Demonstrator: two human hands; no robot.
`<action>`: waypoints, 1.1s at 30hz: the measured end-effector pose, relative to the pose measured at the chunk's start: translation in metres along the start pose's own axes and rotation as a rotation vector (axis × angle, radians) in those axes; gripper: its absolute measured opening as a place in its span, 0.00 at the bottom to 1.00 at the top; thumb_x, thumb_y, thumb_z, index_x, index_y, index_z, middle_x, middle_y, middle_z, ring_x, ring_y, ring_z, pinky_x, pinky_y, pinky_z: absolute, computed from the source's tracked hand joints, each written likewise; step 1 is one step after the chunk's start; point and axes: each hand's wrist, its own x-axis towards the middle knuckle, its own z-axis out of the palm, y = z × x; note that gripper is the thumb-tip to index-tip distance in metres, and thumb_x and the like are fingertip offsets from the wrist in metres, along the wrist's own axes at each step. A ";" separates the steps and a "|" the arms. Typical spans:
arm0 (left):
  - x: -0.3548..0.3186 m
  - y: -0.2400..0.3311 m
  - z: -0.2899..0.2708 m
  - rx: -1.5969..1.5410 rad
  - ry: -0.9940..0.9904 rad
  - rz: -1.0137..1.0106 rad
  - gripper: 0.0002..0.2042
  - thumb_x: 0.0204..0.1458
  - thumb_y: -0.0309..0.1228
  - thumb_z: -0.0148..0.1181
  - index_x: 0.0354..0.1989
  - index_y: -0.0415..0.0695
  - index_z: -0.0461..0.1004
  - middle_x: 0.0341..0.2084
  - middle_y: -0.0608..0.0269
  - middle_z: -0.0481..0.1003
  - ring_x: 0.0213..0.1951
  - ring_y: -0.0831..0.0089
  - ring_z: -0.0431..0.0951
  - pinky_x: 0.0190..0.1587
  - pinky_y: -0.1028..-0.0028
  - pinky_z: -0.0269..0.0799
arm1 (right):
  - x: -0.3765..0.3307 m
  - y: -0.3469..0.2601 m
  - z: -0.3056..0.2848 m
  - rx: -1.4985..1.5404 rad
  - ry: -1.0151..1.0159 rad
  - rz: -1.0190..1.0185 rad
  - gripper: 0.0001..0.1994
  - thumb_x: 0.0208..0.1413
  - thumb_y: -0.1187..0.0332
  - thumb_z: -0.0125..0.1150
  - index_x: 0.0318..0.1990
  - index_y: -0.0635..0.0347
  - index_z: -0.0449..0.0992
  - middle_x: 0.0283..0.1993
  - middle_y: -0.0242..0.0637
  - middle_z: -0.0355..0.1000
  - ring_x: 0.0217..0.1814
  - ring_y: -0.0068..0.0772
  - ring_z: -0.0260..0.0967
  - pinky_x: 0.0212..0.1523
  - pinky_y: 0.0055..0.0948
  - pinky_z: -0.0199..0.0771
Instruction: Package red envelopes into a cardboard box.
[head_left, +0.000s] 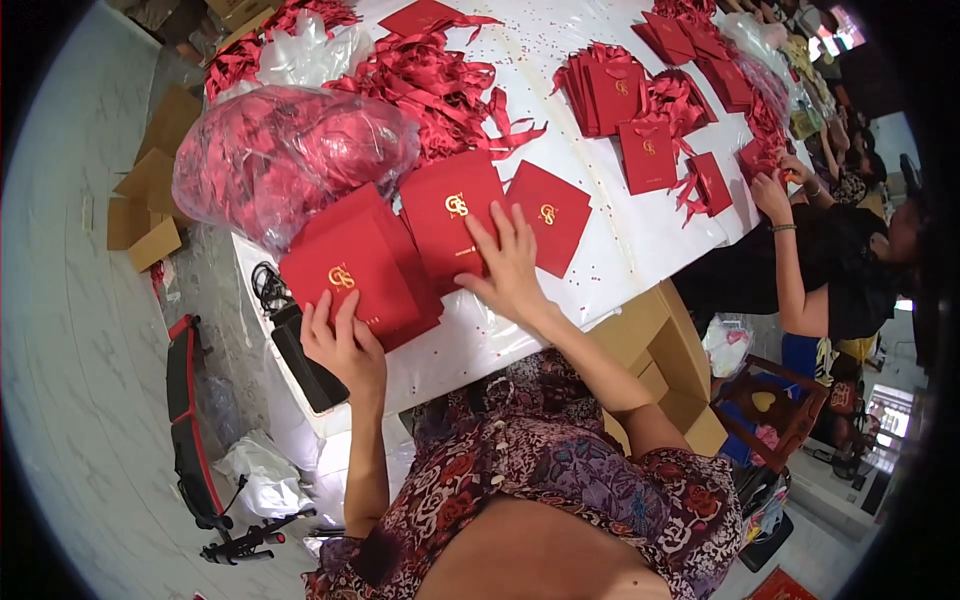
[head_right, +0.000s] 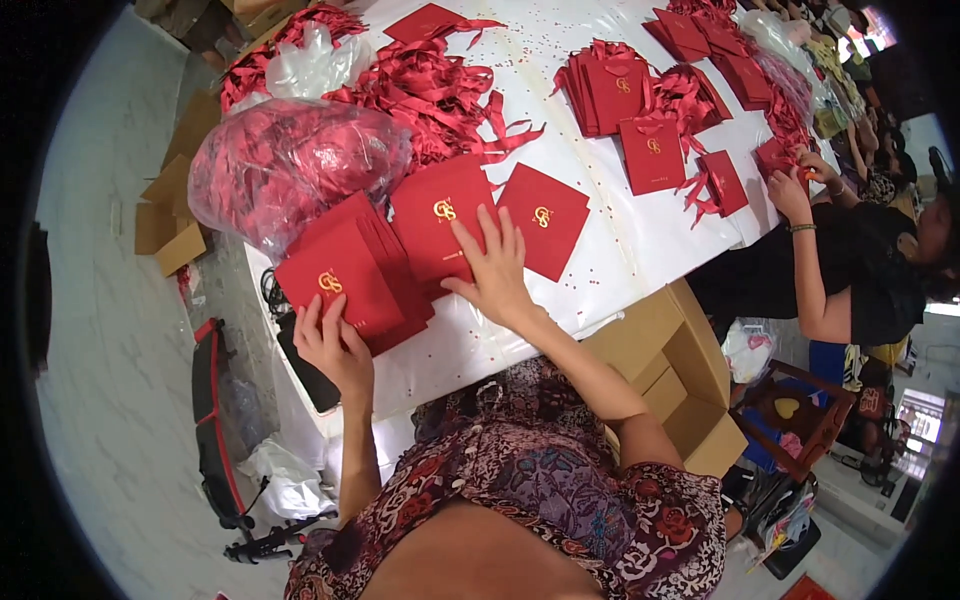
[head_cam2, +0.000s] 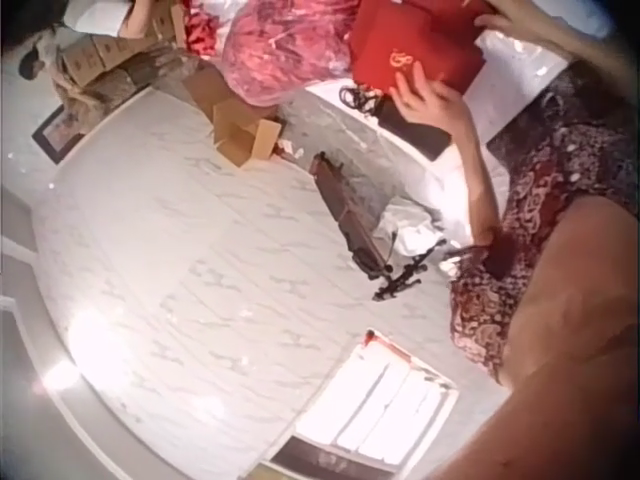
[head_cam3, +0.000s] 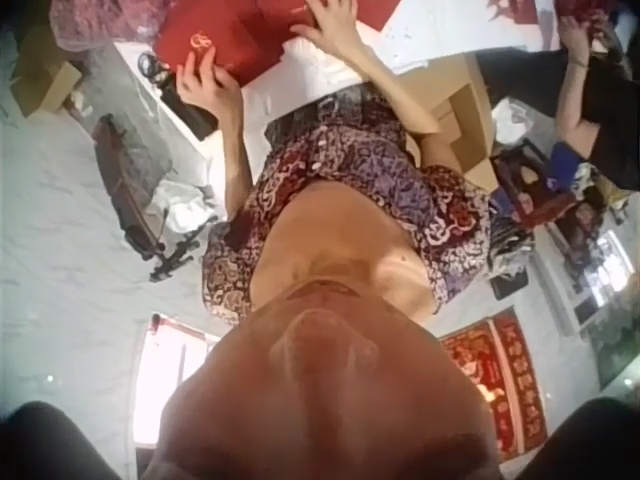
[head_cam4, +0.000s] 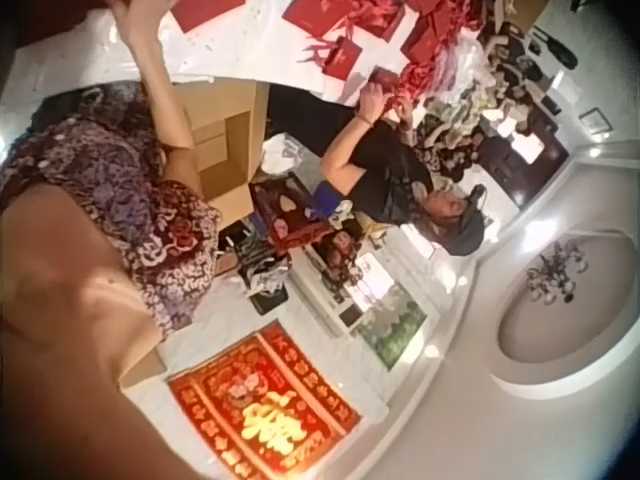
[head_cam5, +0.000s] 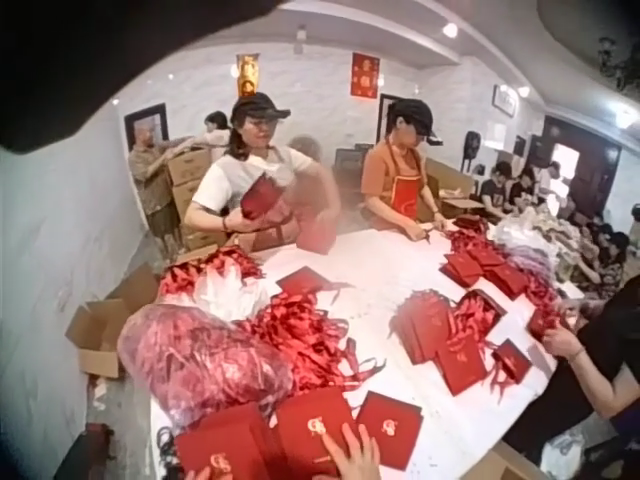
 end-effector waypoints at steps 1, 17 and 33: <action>-0.001 0.001 0.001 -0.008 -0.006 0.001 0.15 0.49 0.24 0.57 0.46 0.50 0.77 0.52 0.58 0.69 0.57 0.51 0.63 0.58 0.58 0.54 | -0.005 0.007 -0.003 0.018 0.060 0.002 0.40 0.47 0.51 0.64 0.67 0.51 0.54 0.70 0.54 0.43 0.72 0.64 0.33 0.66 0.60 0.39; -0.020 0.015 -0.022 0.053 -0.074 0.250 0.33 0.47 0.41 0.63 0.61 0.43 0.61 0.61 0.44 0.56 0.61 0.46 0.56 0.62 0.53 0.48 | -0.063 0.140 -0.018 -0.352 -0.049 -0.087 0.32 0.58 0.51 0.49 0.66 0.57 0.54 0.70 0.50 0.48 0.73 0.55 0.40 0.69 0.52 0.40; -0.032 0.020 -0.015 0.107 -0.312 0.362 0.57 0.22 0.49 0.76 0.67 0.52 0.52 0.65 0.41 0.49 0.64 0.43 0.51 0.63 0.49 0.49 | -0.018 0.138 -0.004 -0.327 -0.062 -0.060 0.41 0.46 0.36 0.52 0.67 0.41 0.55 0.72 0.50 0.44 0.74 0.57 0.34 0.69 0.57 0.33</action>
